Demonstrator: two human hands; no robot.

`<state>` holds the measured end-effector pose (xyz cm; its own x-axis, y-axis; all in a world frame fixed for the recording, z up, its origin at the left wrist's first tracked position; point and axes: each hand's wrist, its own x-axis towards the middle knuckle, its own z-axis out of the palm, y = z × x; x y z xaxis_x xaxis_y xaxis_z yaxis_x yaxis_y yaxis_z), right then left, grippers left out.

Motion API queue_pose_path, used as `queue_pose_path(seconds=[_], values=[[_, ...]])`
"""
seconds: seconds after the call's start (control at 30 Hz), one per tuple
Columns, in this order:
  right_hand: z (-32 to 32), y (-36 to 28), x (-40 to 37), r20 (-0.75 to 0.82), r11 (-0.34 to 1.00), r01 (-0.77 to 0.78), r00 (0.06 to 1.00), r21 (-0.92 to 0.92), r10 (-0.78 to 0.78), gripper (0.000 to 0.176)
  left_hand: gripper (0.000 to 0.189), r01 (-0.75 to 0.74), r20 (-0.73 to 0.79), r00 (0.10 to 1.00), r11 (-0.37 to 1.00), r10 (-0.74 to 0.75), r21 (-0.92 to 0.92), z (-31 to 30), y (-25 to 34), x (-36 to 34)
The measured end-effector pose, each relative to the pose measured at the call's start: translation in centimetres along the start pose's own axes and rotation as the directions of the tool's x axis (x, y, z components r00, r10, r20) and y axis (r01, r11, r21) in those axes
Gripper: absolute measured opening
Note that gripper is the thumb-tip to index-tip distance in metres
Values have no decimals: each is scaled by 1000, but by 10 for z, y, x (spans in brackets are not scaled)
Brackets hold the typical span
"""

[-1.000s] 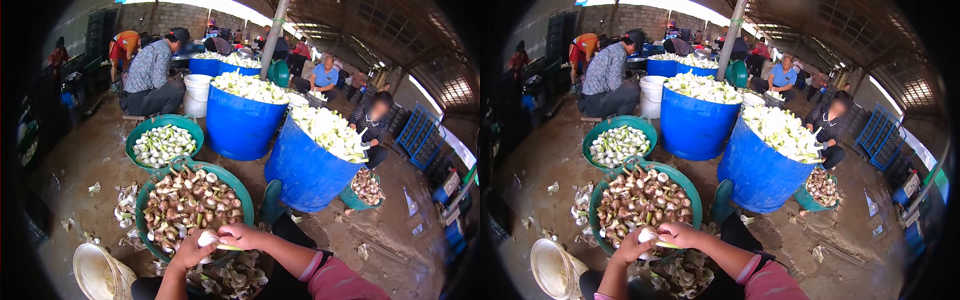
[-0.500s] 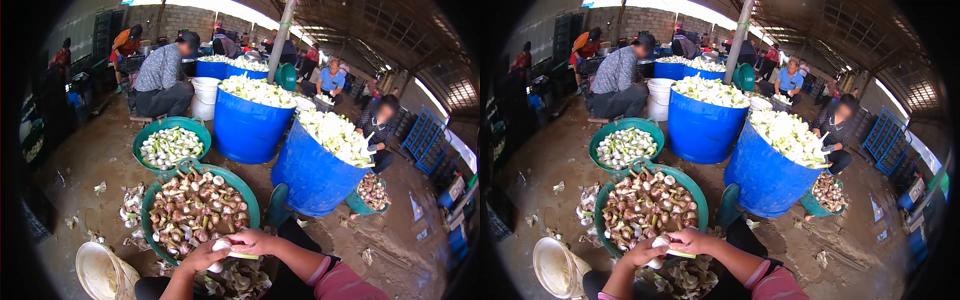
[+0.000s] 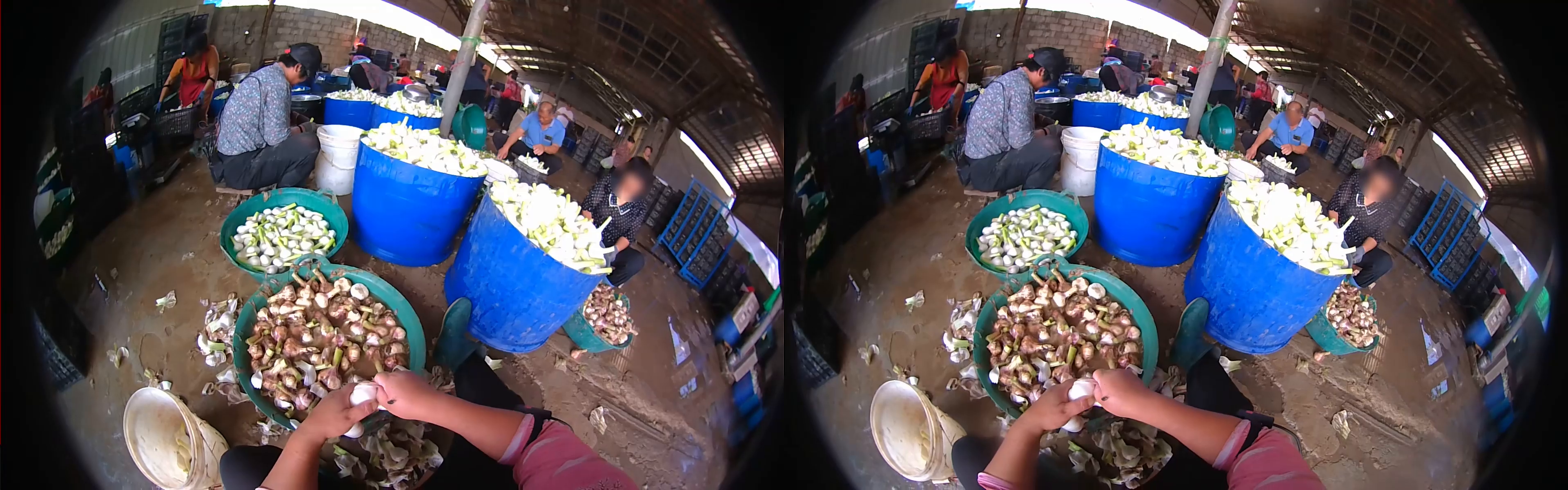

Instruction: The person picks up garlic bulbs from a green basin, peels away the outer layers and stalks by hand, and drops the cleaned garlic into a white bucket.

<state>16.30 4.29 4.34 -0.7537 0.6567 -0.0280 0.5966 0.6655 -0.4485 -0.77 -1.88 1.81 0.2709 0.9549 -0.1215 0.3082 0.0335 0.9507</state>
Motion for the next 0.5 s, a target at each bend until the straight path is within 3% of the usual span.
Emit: queue_pose_path(seconds=[0.07,0.13,0.17,0.2,0.23,0.27,0.3,0.33,0.4,0.43,0.47,0.5], values=[[8,-2,4,-156,990,-124,979,63,133,15,50,5,-16,1000,999,-4,37,-4,1,1],[8,17,13,39,926,-279,960,253,278,15,49,-230,-95,969,973,227,-24,-2,8,-2],[40,51,21,83,778,-237,969,581,233,18,51,-239,-65,971,950,230,-203,0,7,0],[43,53,25,194,516,-362,916,777,350,21,55,-233,-50,972,896,232,-378,0,3,3],[33,44,25,262,207,-363,881,909,393,17,58,-162,-38,985,832,167,-531,-3,5,2],[11,26,22,286,85,-329,902,941,325,18,61,-97,-22,994,735,111,-671,-5,2,0],[-9,19,17,311,51,-327,930,944,195,17,62,-105,-9,988,625,154,-774,-4,-5,1],[-2,19,24,255,-121,-241,960,963,119,14,62,-124,-7,974,506,228,-853,-4,-6,6],[0,17,25,165,-222,-136,980,965,115,14,64,-93,-13,988,526,154,-845,-5,-1,5],[5,14,27,-33,318,-41,974,947,223,14,61,-120,-55,991,647,119,-753,-5,-9,8],[9,10,31,-256,770,5,944,638,207,14,61,-122,-59,991,650,118,-750,-4,-14,13],[12,7,33,-384,885,110,920,453,82,14,59,-86,-111,994,680,7,-728,-2,-19,18]])
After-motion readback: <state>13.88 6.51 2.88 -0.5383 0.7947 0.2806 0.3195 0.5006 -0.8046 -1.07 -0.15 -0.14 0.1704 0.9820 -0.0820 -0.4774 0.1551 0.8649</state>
